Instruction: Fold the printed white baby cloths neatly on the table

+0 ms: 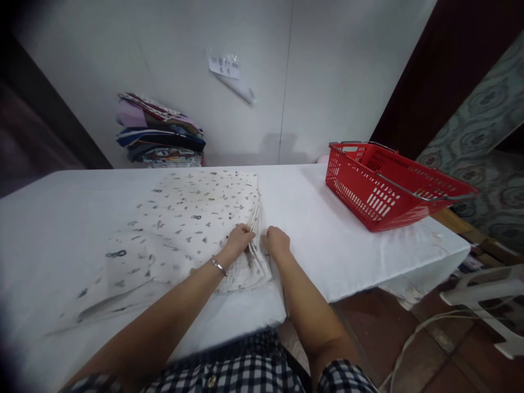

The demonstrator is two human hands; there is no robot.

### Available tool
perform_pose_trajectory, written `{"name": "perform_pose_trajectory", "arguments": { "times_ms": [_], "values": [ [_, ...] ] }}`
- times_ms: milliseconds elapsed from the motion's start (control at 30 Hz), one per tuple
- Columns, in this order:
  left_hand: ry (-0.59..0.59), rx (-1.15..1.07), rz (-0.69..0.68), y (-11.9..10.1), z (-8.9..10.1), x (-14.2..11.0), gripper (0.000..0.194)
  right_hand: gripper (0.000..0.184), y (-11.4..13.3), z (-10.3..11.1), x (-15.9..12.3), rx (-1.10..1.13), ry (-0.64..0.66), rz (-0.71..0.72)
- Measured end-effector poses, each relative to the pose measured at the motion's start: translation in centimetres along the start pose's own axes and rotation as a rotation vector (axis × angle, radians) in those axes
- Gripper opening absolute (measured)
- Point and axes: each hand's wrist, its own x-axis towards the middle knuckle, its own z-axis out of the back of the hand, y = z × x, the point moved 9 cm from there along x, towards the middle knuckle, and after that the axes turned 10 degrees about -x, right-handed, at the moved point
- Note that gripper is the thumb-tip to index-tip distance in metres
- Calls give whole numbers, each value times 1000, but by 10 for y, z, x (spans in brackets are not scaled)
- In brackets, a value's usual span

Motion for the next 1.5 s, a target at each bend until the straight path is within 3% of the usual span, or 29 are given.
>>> {"name": "perform_pose_trajectory", "arguments": {
  "times_ms": [167, 300, 433, 567, 767, 1000, 1200, 1333, 1500],
  "values": [
    [7, 121, -42, -9, -2, -1, 11, 11, 1, 4, 0, 183, -68, 26],
    [8, 160, -72, -15, -4, -1, 10, 9, -2, -2, 4, 635, -113, 56],
    [3, 148, -121, -17, -5, -1, 11, 15, -1, -25, 6, 1135, 71, -11],
    [0, 145, -174, -22, -5, -5, 10, 29, 4, -34, 0, 1408, 215, -117],
    [50, 186, -160, -27, -10, -11, 5, 23, 12, -35, -4, 1466, 326, -115],
    [77, 176, -125, -21, -14, -14, 6, 19, 9, -40, -3, 1483, 318, -144],
    [127, 127, -210, -24, -17, -19, 18, 28, 10, -34, -8, 1506, 337, -124],
    [196, 199, -296, -30, -23, -21, 22, 34, 5, -31, -8, 1412, 271, -123],
    [329, 43, -118, -18, -28, -25, 32, 32, 3, -31, -7, 1409, 253, -130]
  ]
}}
